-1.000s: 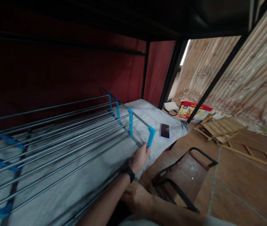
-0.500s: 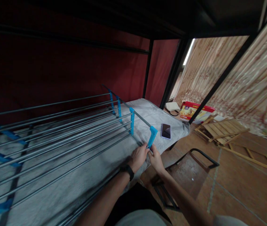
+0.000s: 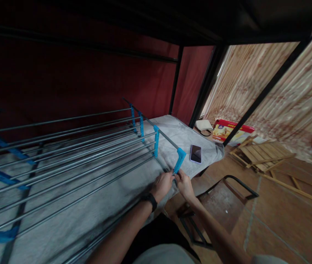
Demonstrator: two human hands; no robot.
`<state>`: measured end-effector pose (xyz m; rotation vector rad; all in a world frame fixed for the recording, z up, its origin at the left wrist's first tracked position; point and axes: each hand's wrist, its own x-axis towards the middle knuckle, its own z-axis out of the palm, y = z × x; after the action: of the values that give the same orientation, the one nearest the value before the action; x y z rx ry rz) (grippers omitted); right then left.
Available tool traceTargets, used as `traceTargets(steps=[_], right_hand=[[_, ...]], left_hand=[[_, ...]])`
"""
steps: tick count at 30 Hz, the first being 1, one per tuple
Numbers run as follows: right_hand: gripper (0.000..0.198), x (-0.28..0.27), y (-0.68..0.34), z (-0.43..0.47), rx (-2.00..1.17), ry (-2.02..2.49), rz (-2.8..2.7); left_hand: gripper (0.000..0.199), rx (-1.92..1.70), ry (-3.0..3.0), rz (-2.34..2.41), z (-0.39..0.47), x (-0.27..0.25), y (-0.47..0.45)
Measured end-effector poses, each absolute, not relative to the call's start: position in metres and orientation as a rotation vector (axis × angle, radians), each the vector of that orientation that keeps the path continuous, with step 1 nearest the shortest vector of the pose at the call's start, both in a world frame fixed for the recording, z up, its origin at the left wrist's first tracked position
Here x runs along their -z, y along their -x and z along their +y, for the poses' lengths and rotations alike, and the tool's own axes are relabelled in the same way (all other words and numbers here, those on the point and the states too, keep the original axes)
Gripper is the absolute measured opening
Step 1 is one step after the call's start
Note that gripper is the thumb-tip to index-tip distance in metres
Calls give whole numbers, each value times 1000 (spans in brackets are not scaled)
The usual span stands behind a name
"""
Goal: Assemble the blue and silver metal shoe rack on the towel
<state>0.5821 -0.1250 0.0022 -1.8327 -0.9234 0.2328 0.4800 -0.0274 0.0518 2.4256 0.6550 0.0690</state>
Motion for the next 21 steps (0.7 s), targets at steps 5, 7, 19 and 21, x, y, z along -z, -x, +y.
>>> traceTargets(steps=[5,7,19,21], right_hand=[[26,-4,-584,-126,-243,1821,-944],[27,-4,-584,-126,-247,1816,-954],[26,-2,-580,-126,-240,1838,-954],[31,-2,-579,-127,-250,1839,-956]], left_hand=[[29,-79,-2359,636,-26,-48,-480],[29,-98,-2353,623,-26,-48,-479],[30,-80,-2340,651,-28,-52,-480],[29,-67,-2303,663,-27,-50,-481]])
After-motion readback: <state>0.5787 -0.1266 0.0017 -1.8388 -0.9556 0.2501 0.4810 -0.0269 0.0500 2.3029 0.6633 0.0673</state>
